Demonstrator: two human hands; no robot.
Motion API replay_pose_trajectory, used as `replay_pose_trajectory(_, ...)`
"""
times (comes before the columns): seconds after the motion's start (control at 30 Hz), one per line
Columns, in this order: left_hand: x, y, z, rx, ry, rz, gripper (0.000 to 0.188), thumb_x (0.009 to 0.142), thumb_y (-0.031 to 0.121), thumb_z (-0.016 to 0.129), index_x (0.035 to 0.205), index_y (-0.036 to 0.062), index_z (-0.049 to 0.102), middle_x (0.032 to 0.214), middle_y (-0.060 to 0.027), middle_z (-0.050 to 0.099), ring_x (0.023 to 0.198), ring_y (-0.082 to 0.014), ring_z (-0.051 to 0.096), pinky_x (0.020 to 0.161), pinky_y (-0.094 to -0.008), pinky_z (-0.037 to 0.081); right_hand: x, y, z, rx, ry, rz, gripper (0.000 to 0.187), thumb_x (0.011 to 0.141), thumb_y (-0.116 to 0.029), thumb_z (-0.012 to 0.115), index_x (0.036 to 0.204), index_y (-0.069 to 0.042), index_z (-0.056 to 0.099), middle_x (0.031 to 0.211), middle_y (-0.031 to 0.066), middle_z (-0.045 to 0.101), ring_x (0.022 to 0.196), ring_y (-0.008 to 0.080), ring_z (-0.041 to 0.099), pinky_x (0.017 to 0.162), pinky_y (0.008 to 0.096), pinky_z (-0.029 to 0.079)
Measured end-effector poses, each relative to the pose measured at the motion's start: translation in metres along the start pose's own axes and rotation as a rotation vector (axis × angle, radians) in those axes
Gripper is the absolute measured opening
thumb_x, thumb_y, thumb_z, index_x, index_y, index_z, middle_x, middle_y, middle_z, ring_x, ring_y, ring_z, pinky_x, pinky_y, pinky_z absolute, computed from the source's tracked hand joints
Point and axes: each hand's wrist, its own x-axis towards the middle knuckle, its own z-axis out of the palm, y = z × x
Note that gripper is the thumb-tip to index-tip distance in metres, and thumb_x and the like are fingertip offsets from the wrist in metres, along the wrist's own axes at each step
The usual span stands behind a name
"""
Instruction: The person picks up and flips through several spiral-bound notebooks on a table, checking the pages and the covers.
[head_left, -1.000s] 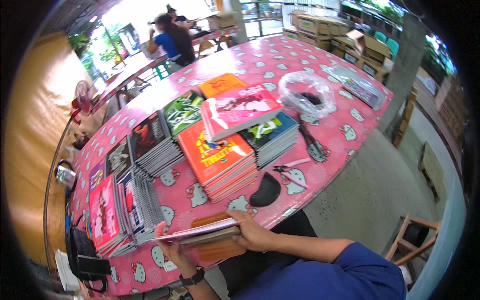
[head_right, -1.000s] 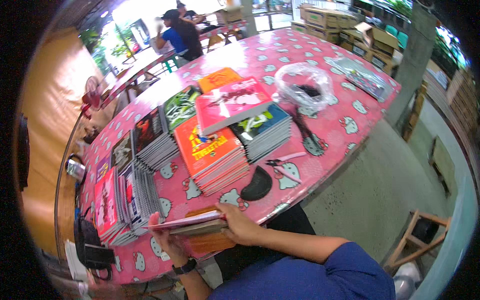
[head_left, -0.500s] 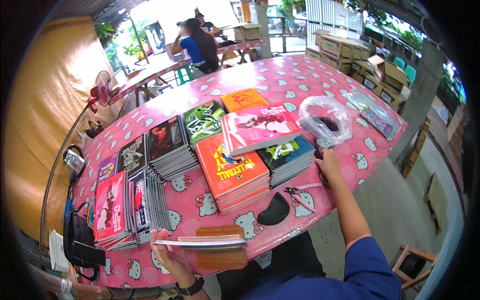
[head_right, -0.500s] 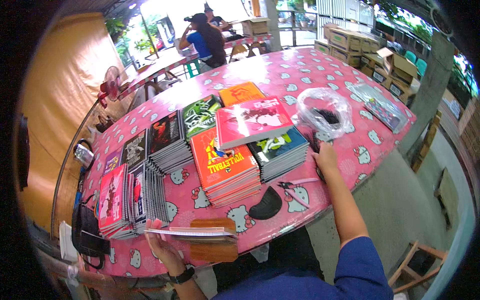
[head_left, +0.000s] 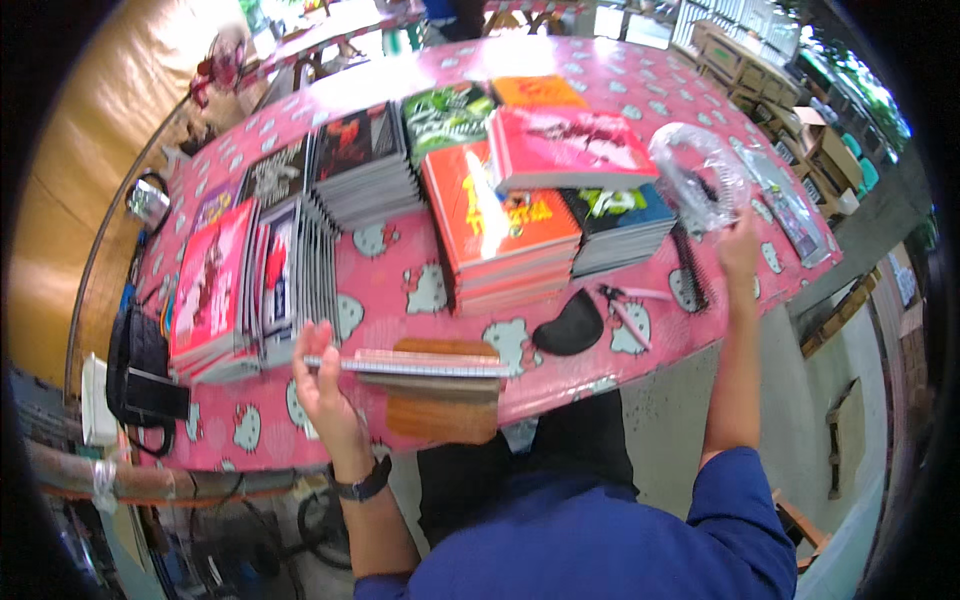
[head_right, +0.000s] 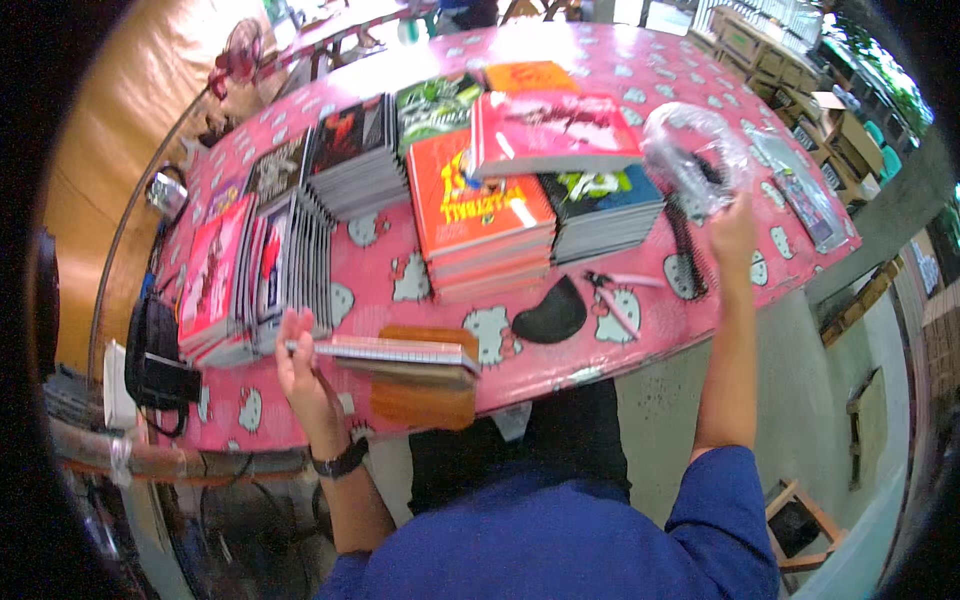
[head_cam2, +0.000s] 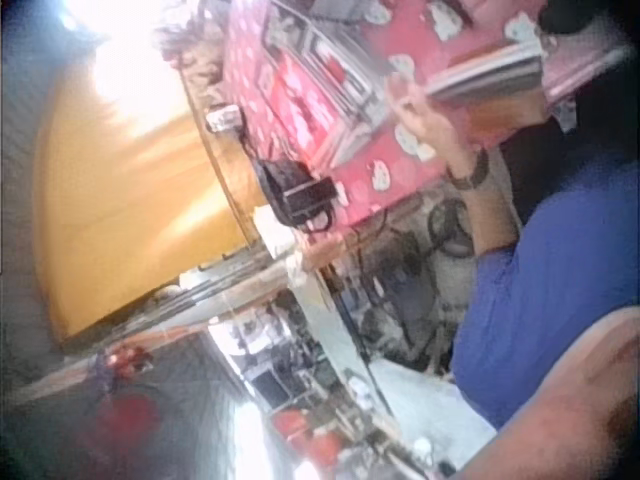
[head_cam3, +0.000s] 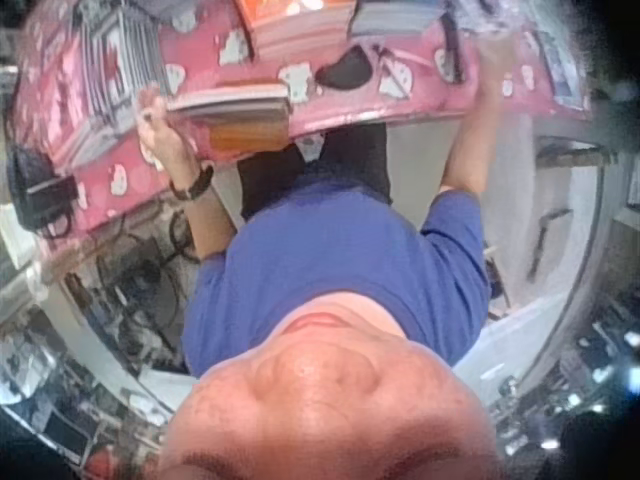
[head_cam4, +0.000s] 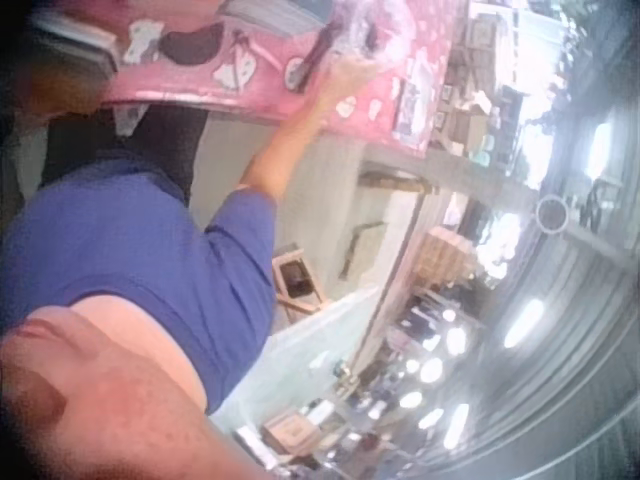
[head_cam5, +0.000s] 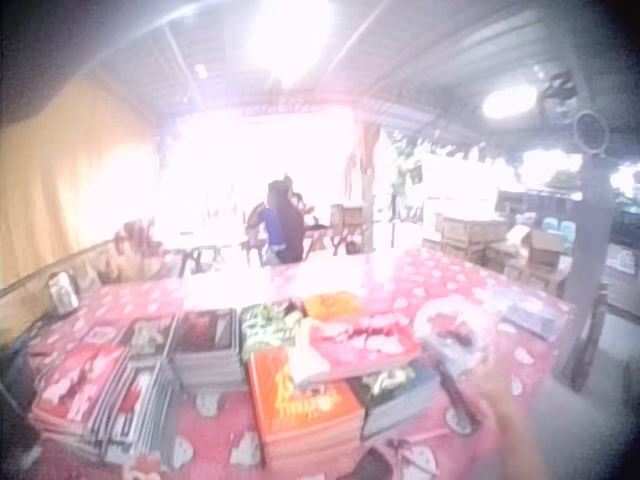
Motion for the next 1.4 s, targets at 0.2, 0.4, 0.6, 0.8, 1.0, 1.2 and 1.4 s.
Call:
replay_pose_trajectory(0.2, -0.051, 0.033, 0.039, 0.928, -0.137, 0.748, 0.066, 0.073, 0.041, 0.068, 0.124, 0.0043, 0.045, 0.122, -0.0089, 0.050, 0.123, -0.0257, 0.039, 0.107, -0.0555, 0.001, -0.052, -0.144, -0.125, 1.113, -0.320, 0.323, 0.041, 0.086, -0.020, 0.050, 0.124, -0.005, 0.045, 0.072, -0.0030, 0.046, 0.055, 0.0021, 0.039, 0.045, 0.0153, 0.030)
replay_pose_trajectory(0.4, -0.052, 0.018, 0.074, 1.024, -0.319, 0.763, 0.045, 0.056, 0.040, 0.078, 0.090, 0.0159, 0.061, 0.082, -0.0018, 0.047, 0.090, -0.0221, 0.049, 0.104, -0.0624, 0.000, -0.129, -0.210, -0.116, 1.312, -1.049, 0.128, 0.033, 0.092, -0.012, 0.047, 0.124, -0.003, 0.047, 0.083, 0.0022, 0.053, 0.074, 0.0098, 0.050, 0.066, 0.0223, 0.042)
replay_pose_trajectory(0.6, -0.057, 0.010, 0.083, 1.036, -0.296, 0.829, 0.030, 0.069, 0.029, 0.068, 0.095, 0.0153, 0.062, 0.092, 0.0002, 0.055, 0.099, -0.0189, 0.051, 0.103, -0.0652, 0.002, -0.141, -0.235, -0.107, 1.202, -1.101, -0.102, 0.028, 0.085, -0.002, 0.054, 0.113, -0.004, 0.057, 0.088, 0.0053, 0.056, 0.079, 0.0112, 0.054, 0.070, 0.0239, 0.044)
replay_pose_trajectory(0.8, -0.059, 0.009, 0.084, 1.010, -0.267, 0.825, 0.036, 0.074, 0.026, 0.062, 0.108, 0.0150, 0.060, 0.098, 0.0019, 0.057, 0.104, -0.0172, 0.052, 0.101, -0.0664, -0.002, -0.127, -0.245, -0.107, 1.106, -0.951, -0.356, 0.025, 0.078, 0.001, 0.058, 0.103, -0.002, 0.061, 0.089, 0.0090, 0.057, 0.079, 0.0197, 0.059, 0.069, 0.0299, 0.047)
replay_pose_trajectory(1.0, -0.059, 0.005, 0.082, 1.019, -0.271, 0.828, 0.038, 0.074, 0.028, 0.062, 0.110, 0.0152, 0.059, 0.099, 0.0017, 0.056, 0.103, -0.0163, 0.052, 0.102, -0.0661, -0.003, -0.123, -0.244, -0.100, 1.069, -0.985, -0.515, 0.025, 0.078, 0.004, 0.053, 0.102, -0.002, 0.059, 0.087, 0.0133, 0.055, 0.082, 0.0279, 0.058, 0.071, 0.0336, 0.047)
replay_pose_trajectory(1.2, -0.061, 0.003, 0.078, 1.029, -0.293, 0.833, 0.039, 0.073, 0.028, 0.062, 0.110, 0.0148, 0.058, 0.101, 0.0002, 0.055, 0.103, -0.0173, 0.052, 0.102, -0.0660, -0.002, -0.113, -0.247, -0.101, 0.907, -0.968, -0.794, 0.037, 0.074, 0.004, 0.053, 0.110, -0.003, 0.056, 0.089, 0.0158, 0.055, 0.089, 0.0335, 0.056, 0.076, 0.0389, 0.046)
replay_pose_trajectory(1.4, -0.059, 0.016, 0.076, 1.068, -0.341, 0.811, 0.040, 0.073, 0.033, 0.064, 0.108, 0.0142, 0.057, 0.102, -0.0036, 0.055, 0.103, -0.0216, 0.051, 0.104, -0.0631, -0.002, -0.109, -0.251, -0.109, 0.948, -1.126, -0.725, 0.041, 0.078, -0.004, 0.056, 0.118, -0.005, 0.051, 0.094, 0.0160, 0.057, 0.088, 0.0342, 0.057, 0.075, 0.0401, 0.047)
